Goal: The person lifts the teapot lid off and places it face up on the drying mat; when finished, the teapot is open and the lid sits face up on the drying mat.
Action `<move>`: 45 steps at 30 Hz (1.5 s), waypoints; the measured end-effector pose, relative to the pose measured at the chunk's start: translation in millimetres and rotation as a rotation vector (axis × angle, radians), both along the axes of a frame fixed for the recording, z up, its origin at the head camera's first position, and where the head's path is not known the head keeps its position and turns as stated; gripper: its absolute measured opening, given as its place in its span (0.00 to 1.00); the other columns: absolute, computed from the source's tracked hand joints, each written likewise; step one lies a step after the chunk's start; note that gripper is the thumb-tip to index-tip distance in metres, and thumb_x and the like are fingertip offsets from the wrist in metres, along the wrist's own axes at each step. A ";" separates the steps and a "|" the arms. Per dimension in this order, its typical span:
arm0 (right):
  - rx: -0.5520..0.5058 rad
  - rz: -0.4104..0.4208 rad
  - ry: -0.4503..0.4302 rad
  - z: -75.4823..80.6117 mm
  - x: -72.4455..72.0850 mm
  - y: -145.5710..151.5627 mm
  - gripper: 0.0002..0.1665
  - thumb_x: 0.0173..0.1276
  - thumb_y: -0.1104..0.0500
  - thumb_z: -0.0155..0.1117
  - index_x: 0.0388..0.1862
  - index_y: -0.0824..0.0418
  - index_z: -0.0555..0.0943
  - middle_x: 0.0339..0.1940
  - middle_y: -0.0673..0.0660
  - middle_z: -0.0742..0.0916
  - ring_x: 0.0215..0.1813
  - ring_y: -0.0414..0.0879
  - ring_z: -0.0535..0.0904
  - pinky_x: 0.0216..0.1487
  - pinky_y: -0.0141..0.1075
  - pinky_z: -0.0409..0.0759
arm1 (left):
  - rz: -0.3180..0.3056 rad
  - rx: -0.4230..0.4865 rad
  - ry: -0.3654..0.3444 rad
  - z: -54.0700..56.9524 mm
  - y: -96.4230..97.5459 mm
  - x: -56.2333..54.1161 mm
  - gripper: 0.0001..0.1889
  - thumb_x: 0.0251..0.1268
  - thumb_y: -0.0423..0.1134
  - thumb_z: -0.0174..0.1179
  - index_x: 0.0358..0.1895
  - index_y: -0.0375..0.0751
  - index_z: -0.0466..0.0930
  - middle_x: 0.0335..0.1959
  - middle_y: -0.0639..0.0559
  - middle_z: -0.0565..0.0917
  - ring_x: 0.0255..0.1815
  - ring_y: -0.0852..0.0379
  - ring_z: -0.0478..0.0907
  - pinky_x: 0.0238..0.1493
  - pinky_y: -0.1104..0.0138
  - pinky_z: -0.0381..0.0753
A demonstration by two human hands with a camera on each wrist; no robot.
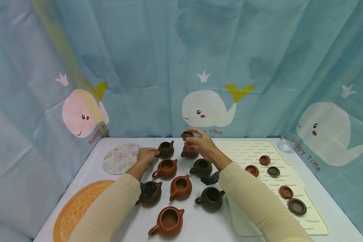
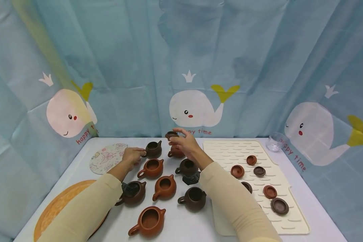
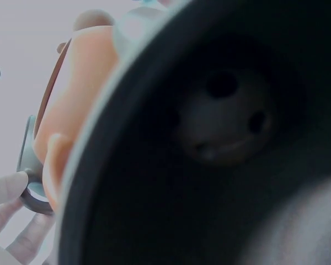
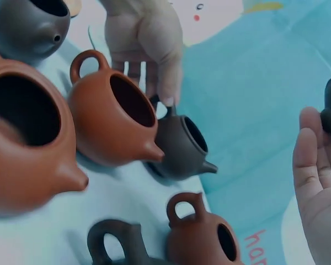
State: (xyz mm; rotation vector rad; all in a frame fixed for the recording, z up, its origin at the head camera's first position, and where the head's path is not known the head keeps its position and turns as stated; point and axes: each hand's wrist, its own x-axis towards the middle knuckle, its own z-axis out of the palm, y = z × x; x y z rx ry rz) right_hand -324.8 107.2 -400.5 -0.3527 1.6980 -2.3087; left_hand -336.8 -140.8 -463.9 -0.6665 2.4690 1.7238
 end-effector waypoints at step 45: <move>0.616 -0.224 0.122 -24.8 19.9 176.6 0.35 0.66 0.67 0.63 0.70 0.68 0.64 0.58 0.71 0.74 0.58 0.60 0.72 0.56 0.54 0.70 | -0.016 -0.010 0.007 -1.6 -2.6 -1.4 0.12 0.63 0.36 0.64 0.48 0.39 0.86 0.44 0.43 0.82 0.27 0.52 0.69 0.18 0.65 0.63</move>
